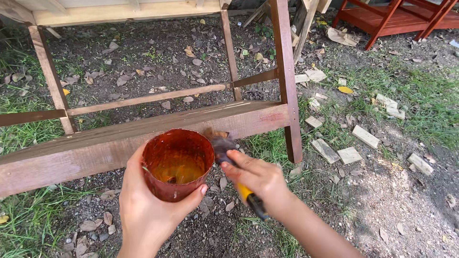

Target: The person applies a reddish-brown stain to a wooden chair frame using a brush. They repeatedly dip the brush into a container and coat the legs, rails, and slats of the chair. The person refills the container from a bottle near the end of the clip.

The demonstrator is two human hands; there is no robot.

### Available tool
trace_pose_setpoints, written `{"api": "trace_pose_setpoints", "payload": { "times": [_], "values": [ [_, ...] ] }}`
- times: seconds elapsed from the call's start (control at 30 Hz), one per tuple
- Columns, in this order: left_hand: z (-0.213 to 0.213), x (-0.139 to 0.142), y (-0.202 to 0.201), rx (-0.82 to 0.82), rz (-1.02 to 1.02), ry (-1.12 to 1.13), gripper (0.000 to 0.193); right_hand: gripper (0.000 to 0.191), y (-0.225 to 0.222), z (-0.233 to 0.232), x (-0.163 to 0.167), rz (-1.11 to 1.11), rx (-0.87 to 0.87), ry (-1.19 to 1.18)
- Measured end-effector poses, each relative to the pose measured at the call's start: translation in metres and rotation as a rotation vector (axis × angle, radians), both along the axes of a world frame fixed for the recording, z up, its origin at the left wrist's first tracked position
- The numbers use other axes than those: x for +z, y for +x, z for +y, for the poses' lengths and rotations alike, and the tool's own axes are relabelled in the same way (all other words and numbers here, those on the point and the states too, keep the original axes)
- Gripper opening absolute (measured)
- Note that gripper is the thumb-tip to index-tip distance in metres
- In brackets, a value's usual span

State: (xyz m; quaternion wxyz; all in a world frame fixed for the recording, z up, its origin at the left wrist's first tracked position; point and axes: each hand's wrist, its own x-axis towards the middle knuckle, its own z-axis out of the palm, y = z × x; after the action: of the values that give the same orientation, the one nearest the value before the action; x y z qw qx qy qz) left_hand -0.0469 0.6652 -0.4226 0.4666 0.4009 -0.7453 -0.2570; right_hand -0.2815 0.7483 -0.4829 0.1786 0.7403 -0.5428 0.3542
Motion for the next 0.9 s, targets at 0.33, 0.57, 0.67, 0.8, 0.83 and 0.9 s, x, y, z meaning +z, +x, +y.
{"api": "trace_pose_setpoints", "payload": {
  "times": [0.33,0.57,0.67,0.8,0.83,0.9],
  "values": [
    [0.006,-0.007,0.014,0.025,-0.015,0.087,0.104,0.023,-0.104,0.032,0.007,-0.195,-0.528,-0.222],
    [0.008,-0.013,0.022,0.056,-0.027,0.116,0.104,0.033,-0.015,-0.006,0.003,-0.099,-0.169,-0.107],
    [0.007,-0.016,0.022,0.028,-0.05,0.09,0.104,0.034,-0.022,-0.002,-0.004,-0.075,-0.101,-0.154],
    [0.005,-0.018,0.029,0.027,-0.05,0.143,0.105,0.025,-0.087,0.022,0.007,-0.163,-0.345,-0.229],
    [0.005,-0.018,0.031,0.032,-0.037,0.155,0.105,0.028,-0.096,0.026,0.008,-0.189,-0.41,-0.234],
    [0.003,-0.016,0.032,0.047,-0.028,0.179,0.106,0.03,-0.098,0.028,0.008,-0.124,-0.458,-0.219]
  ]
}}
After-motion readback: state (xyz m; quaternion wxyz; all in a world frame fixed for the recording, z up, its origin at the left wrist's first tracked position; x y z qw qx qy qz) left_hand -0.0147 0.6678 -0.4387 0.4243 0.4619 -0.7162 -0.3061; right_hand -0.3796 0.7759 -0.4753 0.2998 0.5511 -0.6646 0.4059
